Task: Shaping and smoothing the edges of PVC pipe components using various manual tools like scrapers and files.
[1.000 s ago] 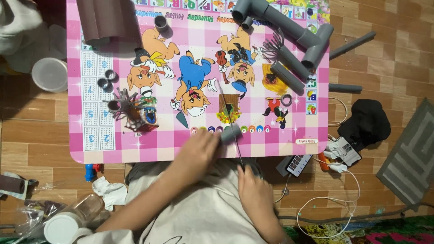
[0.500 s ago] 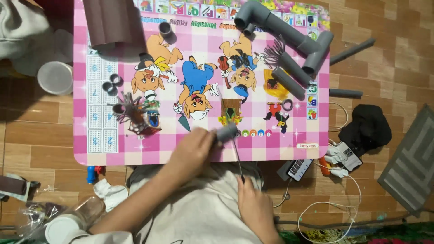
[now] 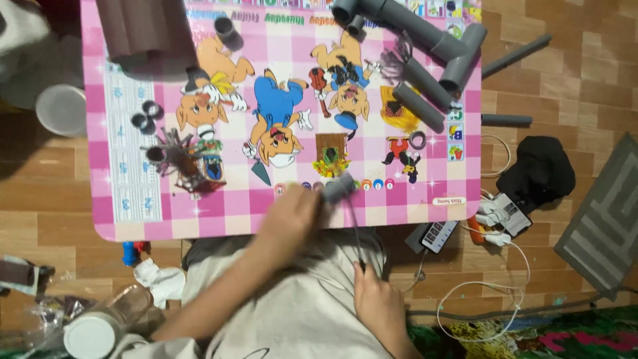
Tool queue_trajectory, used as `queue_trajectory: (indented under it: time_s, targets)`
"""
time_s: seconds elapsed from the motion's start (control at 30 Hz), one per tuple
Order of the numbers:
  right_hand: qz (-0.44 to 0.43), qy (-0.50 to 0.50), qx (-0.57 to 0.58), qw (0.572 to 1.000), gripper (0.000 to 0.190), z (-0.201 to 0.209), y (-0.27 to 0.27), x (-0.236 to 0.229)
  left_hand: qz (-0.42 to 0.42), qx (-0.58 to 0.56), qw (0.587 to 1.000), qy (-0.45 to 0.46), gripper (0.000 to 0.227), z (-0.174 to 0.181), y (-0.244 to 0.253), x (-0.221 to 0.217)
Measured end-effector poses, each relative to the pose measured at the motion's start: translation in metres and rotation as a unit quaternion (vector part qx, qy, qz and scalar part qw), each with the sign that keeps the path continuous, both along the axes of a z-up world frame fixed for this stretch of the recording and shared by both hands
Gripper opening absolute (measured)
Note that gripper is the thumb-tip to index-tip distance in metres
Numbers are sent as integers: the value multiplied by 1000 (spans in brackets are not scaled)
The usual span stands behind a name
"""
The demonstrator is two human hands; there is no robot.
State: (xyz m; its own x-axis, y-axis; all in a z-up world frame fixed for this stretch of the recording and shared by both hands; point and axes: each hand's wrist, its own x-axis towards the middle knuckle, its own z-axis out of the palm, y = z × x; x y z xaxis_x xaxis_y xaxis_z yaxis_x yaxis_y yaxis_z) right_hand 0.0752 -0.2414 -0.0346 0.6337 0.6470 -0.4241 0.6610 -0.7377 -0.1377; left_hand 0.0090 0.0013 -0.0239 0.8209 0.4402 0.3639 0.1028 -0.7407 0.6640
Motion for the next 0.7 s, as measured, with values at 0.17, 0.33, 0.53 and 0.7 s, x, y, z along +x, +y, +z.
queue_trajectory:
  time_s: [0.17, 0.33, 0.53, 0.7]
  targets:
    - [10, -53, 28, 998, 32, 7, 28, 13, -40, 128, 991, 28, 29, 20, -10, -5]
    - [32, -109, 41, 993, 29, 11, 26, 7, -68, 78, 995, -12, 33, 20, 11, -2]
    - [24, -54, 54, 997, 32, 15, 48, 13, -79, 36, 996, 7, 15, 4, 4, -5]
    - [-39, 37, -125, 991, 37, 19, 16, -6, -53, 66, 996, 16, 28, 22, 37, -9]
